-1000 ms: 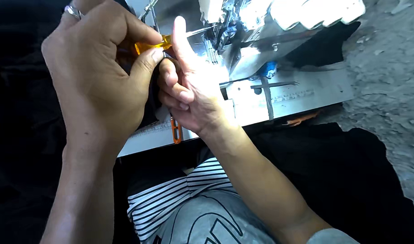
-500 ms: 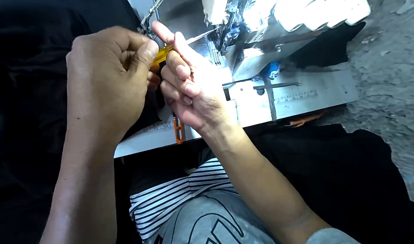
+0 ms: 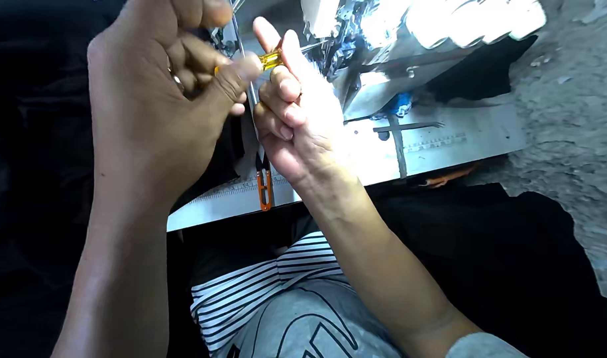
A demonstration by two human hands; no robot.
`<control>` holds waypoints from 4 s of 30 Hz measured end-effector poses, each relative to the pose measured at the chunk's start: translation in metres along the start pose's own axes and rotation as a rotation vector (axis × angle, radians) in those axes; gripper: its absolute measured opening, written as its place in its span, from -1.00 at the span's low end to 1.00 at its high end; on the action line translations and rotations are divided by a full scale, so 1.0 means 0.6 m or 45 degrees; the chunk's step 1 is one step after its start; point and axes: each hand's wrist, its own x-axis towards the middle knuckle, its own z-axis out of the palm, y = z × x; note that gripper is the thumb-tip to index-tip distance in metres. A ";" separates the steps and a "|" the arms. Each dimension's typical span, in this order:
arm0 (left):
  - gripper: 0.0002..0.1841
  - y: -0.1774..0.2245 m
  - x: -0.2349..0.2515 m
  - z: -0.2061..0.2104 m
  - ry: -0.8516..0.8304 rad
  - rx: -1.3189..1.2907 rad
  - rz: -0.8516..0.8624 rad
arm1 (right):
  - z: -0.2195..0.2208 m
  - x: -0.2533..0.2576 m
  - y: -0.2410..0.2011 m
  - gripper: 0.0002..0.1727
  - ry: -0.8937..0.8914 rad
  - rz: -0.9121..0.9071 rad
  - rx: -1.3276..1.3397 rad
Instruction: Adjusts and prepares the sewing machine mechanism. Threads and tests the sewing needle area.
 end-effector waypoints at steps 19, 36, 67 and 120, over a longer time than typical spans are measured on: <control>-0.82 -0.026 -0.008 0.026 0.224 0.517 0.354 | 0.019 0.000 -0.002 -0.55 0.097 0.138 -0.171; -0.76 0.043 0.074 0.005 -0.531 -0.330 -0.784 | -0.147 -0.125 -0.194 -0.84 0.308 -0.086 -1.268; -0.79 -0.002 0.096 0.043 -0.403 -0.073 -0.199 | -0.192 0.002 -0.403 -0.77 0.386 -0.842 -2.362; -0.72 -0.075 0.012 0.058 0.215 0.780 0.722 | -0.256 -0.301 -0.229 -0.69 0.134 -0.229 -1.445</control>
